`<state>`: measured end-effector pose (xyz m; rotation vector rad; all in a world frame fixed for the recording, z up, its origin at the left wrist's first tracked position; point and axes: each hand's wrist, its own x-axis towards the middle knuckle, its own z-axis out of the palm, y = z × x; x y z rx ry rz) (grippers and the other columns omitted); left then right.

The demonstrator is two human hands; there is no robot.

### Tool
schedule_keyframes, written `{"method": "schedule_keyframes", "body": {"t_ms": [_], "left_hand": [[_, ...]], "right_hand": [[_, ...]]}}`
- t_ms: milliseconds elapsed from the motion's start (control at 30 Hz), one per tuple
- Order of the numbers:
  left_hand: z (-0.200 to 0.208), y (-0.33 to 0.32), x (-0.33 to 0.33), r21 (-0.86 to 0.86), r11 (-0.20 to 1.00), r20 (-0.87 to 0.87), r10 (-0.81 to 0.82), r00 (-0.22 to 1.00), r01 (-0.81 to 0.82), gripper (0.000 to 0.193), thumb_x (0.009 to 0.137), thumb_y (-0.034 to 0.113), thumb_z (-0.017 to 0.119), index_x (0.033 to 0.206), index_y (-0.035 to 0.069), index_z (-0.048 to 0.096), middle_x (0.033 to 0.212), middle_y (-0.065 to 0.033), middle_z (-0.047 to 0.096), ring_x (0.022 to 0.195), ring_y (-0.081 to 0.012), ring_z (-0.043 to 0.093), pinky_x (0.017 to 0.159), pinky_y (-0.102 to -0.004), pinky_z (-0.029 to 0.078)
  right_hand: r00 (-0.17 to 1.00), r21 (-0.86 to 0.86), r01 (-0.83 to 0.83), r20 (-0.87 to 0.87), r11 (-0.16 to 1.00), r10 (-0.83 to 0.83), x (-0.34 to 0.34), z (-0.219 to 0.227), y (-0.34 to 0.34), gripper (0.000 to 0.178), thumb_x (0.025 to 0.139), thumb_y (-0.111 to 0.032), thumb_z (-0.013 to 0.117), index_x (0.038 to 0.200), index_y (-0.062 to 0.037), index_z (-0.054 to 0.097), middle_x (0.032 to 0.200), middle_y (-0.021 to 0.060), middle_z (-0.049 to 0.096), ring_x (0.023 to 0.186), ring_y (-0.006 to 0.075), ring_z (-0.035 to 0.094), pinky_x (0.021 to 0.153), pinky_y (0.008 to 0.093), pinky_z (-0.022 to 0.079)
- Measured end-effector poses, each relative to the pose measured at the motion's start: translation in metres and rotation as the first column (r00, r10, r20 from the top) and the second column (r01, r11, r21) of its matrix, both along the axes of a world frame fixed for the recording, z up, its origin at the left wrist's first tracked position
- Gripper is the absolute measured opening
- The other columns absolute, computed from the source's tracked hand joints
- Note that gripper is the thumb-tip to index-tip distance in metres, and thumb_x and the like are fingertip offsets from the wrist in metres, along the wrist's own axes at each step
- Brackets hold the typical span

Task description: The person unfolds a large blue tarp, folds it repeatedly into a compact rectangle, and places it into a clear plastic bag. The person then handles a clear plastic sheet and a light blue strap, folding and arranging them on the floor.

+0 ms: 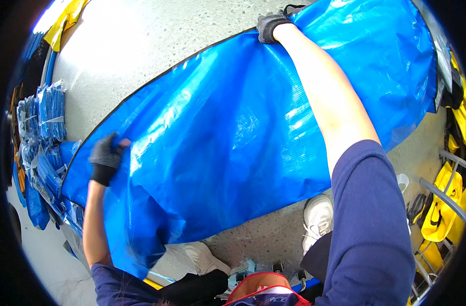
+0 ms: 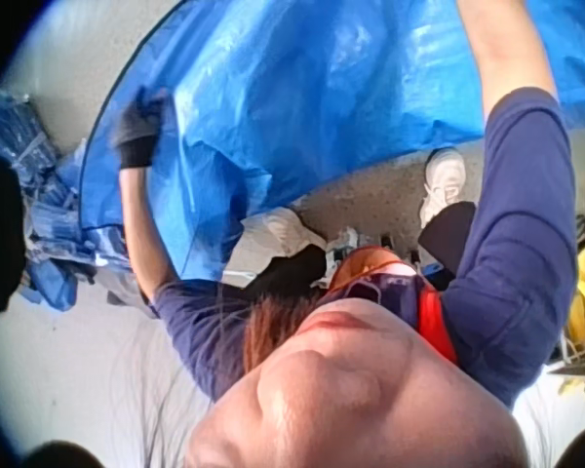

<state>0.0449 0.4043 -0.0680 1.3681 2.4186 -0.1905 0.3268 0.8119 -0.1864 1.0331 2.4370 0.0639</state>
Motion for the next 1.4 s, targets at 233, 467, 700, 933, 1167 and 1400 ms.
{"method": "schedule_keyframes", "body": {"t_ms": [233, 467, 700, 933, 1167, 1400], "left_hand": [[-0.090, 0.059, -0.124, 0.085, 0.964, -0.013, -0.251, 0.968, 0.251, 0.042, 0.092, 0.036, 0.046, 0.113, 0.002, 0.059, 0.118, -0.0224, 0.057, 0.113, -0.0406, 0.051, 0.104, -0.0422, 0.034], [-0.150, 0.070, -0.099, 0.046, 0.997, 0.120, 0.055, 0.991, -0.061, 0.044, 0.092, 0.050, 0.041, 0.110, 0.009, 0.045, 0.100, -0.0273, 0.062, 0.099, -0.0448, 0.057, 0.081, -0.0501, 0.045], [-0.114, -0.003, -0.053, -0.203, 0.896, 0.319, -0.321, 0.892, 0.395, 0.059, 0.082, 0.058, 0.055, 0.090, 0.000, 0.066, 0.101, -0.0225, 0.062, 0.097, -0.0350, 0.060, 0.081, -0.0417, 0.046], [-0.001, -0.081, 0.011, 0.369, 0.929, 0.555, -0.240, 0.796, 0.023, 0.043, 0.086, 0.034, 0.063, 0.120, 0.010, 0.051, 0.098, -0.0161, 0.066, 0.091, -0.0298, 0.064, 0.077, -0.0384, 0.050], [0.272, -0.065, 0.033, 0.302, 0.646, -0.572, -0.465, 0.675, 0.701, 0.039, 0.082, 0.011, 0.061, 0.120, 0.014, 0.059, 0.092, -0.0152, 0.063, 0.076, -0.0309, 0.061, 0.069, -0.0395, 0.049], [0.298, -0.160, 0.058, 0.295, 0.454, -0.662, -0.537, 0.522, 0.841, 0.051, 0.083, 0.001, 0.050, 0.132, 0.014, 0.050, 0.079, -0.0139, 0.061, 0.064, -0.0285, 0.059, 0.061, -0.0374, 0.049]], "right_hand": [[0.991, -0.070, 0.033, -0.128, 0.997, -0.042, -0.005, -0.017, 0.012, 0.039, 0.085, -0.023, 0.049, 0.121, -0.0131, 0.059, 0.134, 0.0124, 0.047, 0.123, 0.0302, 0.045, 0.103, 0.0432, 0.037], [0.976, 0.015, -0.114, -0.182, 0.993, 0.115, 0.032, -0.023, 0.010, 0.037, 0.088, -0.027, 0.043, 0.114, -0.0070, 0.059, 0.119, 0.0192, 0.055, 0.105, 0.0342, 0.057, 0.089, 0.0426, 0.047], [0.942, -0.117, -0.184, -0.306, 0.976, 0.141, 0.093, 0.021, -0.056, 0.034, 0.084, -0.035, 0.052, 0.103, -0.0093, 0.063, 0.101, 0.0172, 0.062, 0.093, 0.0344, 0.060, 0.083, 0.0451, 0.046], [0.788, -0.166, -0.333, -0.589, 0.928, 0.177, 0.187, 0.251, -0.125, 0.017, 0.084, -0.026, 0.062, 0.087, -0.0093, 0.059, 0.080, 0.0138, 0.062, 0.077, 0.0324, 0.062, 0.068, 0.0416, 0.048], [0.823, 0.099, -0.060, -0.558, 0.993, 0.105, 0.281, 0.430, -0.188, 0.049, 0.080, -0.034, 0.069, 0.122, -0.0143, 0.053, 0.106, 0.0167, 0.064, 0.096, 0.0345, 0.063, 0.087, 0.0428, 0.048], [0.708, 0.647, -0.147, -0.459, 0.748, 0.537, 0.332, 0.428, -0.329, 0.047, 0.080, -0.012, 0.061, 0.125, -0.0258, 0.056, 0.071, 0.0106, 0.061, 0.062, 0.0255, 0.060, 0.059, 0.0358, 0.049]]}}
